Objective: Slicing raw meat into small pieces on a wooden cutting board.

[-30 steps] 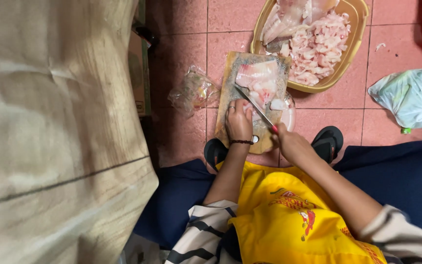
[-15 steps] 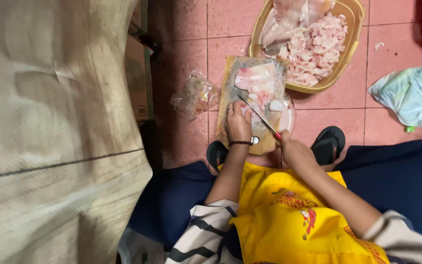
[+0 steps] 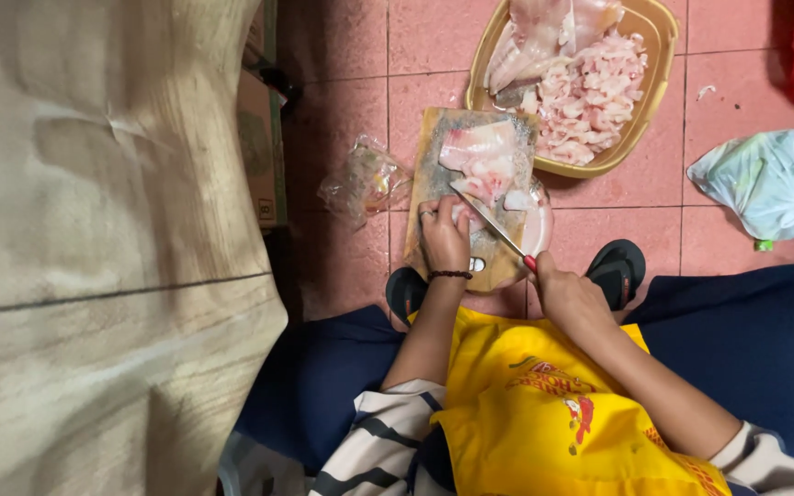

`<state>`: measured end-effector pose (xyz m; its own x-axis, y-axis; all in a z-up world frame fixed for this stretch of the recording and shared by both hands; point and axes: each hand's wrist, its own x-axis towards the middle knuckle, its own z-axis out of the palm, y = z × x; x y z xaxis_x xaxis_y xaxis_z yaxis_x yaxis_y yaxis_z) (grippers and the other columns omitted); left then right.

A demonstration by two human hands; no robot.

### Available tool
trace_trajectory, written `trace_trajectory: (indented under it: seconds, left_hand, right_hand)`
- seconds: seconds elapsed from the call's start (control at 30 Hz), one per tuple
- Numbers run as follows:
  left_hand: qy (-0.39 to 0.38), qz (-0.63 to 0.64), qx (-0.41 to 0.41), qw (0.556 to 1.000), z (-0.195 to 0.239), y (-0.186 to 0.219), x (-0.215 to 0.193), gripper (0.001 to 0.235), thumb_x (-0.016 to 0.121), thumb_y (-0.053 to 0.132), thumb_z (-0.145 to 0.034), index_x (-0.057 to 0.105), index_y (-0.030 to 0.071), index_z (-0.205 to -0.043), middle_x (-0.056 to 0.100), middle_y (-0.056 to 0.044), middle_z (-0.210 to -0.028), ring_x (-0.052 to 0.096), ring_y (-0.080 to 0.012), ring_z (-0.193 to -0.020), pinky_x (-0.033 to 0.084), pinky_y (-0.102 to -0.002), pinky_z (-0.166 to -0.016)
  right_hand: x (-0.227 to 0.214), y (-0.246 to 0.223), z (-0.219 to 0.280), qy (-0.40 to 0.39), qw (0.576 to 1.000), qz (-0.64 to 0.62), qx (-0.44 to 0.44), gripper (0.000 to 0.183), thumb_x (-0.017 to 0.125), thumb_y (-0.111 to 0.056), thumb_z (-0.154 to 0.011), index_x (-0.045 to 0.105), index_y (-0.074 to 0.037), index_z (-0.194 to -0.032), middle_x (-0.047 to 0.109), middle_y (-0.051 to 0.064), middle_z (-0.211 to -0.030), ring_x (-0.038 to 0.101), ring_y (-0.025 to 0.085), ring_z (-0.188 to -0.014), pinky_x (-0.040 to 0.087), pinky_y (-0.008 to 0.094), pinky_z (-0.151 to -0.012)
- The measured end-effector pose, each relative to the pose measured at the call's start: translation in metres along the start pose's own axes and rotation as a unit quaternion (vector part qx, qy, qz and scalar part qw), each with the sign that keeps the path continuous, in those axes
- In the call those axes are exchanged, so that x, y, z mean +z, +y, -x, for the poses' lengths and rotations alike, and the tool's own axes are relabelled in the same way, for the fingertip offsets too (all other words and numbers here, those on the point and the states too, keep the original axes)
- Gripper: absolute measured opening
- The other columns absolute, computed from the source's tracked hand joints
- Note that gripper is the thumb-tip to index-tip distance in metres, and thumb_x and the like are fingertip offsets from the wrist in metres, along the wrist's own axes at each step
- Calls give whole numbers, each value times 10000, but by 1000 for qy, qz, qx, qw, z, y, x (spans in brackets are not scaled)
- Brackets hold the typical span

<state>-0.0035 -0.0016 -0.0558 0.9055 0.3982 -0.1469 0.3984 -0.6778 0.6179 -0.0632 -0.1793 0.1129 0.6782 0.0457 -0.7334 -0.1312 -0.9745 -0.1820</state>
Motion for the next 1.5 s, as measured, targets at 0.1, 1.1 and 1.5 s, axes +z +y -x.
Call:
trace_trajectory:
  seconds: [0.1, 1.1, 1.5]
  left_hand:
    - [6, 47, 50, 998, 5, 15, -24, 264, 747, 226, -880, 586, 286, -1080, 514, -3, -1135, 679, -324, -1068, 596, -506, -863]
    - [61, 86, 86, 991, 16, 27, -40, 356, 767, 144, -809, 568, 181, -1102, 548, -84, -1014, 676, -370, -927, 592, -461, -808]
    - [51, 69, 79, 993, 14, 26, -36, 310, 753, 147, -803, 592, 176, -1066, 565, -73, -1066, 691, -347, -932, 610, -441, -790]
  right_hand:
    - [-3, 6, -10, -35, 999, 2, -2, 287, 363, -254, -1016, 418, -122, -1265, 717, 330, -1096, 679, 530, -1089, 532, 565, -954]
    - [50, 41, -19, 5, 1000, 14, -28, 509, 428, -228, -943, 320, -81, -1418, 729, 280, -1095, 704, 491, -1074, 537, 568, -951]
    - [6, 8, 5, 10, 999, 3, -35, 235, 396, -290, -1002, 419, -136, -1179, 735, 301, -1018, 707, 512, -1029, 547, 555, -920]
